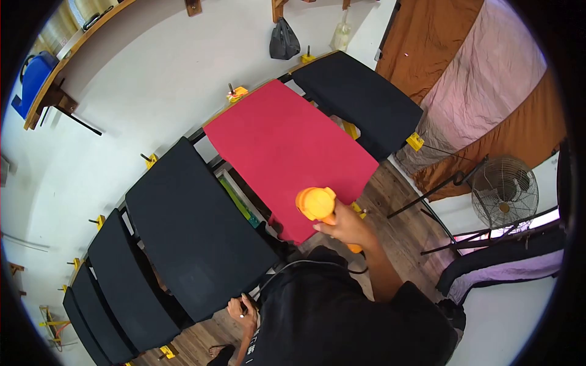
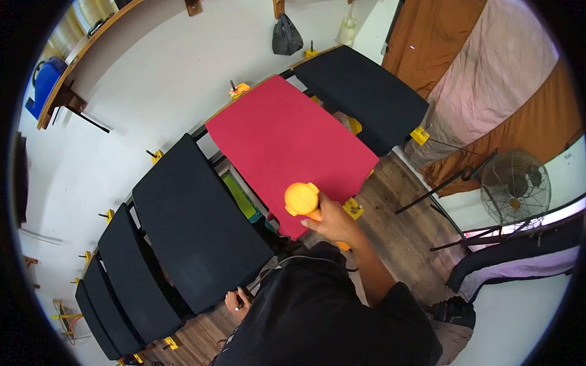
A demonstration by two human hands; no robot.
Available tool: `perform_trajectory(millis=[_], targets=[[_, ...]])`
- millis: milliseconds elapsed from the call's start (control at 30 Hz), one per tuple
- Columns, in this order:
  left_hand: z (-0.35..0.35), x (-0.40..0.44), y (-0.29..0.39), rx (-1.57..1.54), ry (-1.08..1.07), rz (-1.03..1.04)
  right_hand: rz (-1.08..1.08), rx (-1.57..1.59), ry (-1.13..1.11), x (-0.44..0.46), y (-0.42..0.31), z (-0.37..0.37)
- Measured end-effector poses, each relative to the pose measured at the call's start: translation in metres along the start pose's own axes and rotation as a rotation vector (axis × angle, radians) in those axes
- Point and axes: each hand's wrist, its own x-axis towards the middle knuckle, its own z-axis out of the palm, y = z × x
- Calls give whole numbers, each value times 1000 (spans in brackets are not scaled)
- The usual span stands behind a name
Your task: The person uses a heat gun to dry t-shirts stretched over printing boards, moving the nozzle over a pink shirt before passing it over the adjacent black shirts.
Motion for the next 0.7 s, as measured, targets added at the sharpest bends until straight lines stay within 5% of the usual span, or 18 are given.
perform_trajectory(millis=[167, 267, 367, 533, 633, 700], targets=[[-1, -5, -8, 19, -40, -21, 270, 18, -38, -22, -8, -16], [-5, -2, -1, -7, -45, -34, 50, -143, 150, -18, 2, -8], [-4, -3, -5, -8, -32, -12, 291, 168, -117, 6, -3, -16], [5, -7, -18, 0, 29, 11, 45, 76, 112, 43, -9, 5], [4, -6, -13, 21, 25, 7, 185, 161, -95, 51, -19, -12], [7, -7, -16, 29, 44, 2, 173, 110, 15, 52, -22, -13]])
